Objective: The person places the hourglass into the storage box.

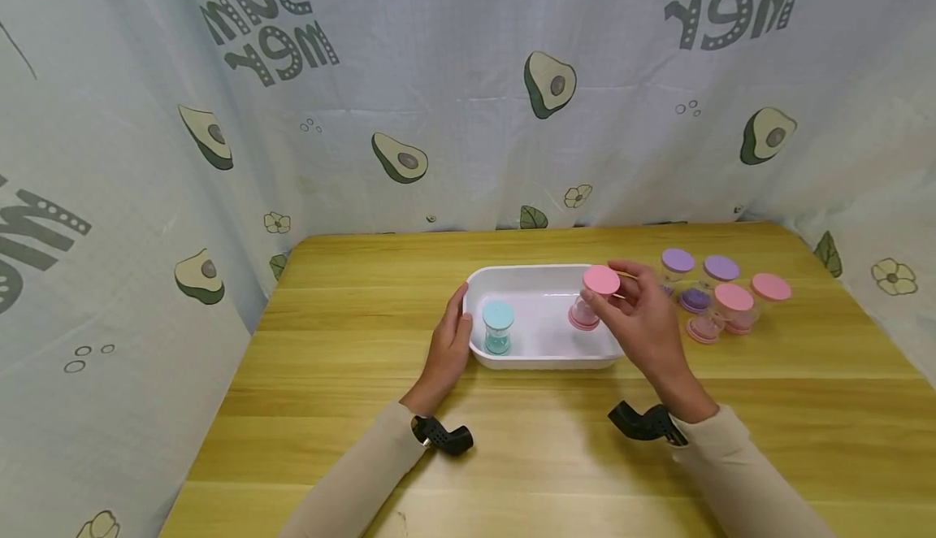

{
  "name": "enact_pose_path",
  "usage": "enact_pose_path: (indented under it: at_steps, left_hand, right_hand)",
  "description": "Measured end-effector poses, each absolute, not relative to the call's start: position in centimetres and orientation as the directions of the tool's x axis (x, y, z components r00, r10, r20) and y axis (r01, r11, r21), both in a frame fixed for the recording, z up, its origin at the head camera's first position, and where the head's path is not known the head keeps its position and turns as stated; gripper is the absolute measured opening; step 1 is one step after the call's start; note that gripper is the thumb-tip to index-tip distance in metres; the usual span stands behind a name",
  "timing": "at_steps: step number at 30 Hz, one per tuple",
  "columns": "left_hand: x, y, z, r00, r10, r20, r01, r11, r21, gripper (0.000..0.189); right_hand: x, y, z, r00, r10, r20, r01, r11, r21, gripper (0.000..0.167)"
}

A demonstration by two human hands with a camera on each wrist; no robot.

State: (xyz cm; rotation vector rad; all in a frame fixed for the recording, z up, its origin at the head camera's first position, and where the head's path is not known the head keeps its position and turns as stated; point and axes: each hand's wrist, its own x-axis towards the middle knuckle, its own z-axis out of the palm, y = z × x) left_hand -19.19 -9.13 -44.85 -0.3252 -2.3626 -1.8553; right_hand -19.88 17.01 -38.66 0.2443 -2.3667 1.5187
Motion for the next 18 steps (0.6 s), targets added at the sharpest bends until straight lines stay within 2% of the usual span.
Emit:
enact_pose_path:
  at_steps: [18]
  left_hand:
    - [-19.3, -9.2, -44.8, -0.972, 0.095, 0.216, 0.232, 0.221, 0.947, 0.049]
  right_hand:
    - [-20.3, 15.6, -39.6, -0.933, -0.019, 0.36, -0.338, 0.399, -0.852, 0.055]
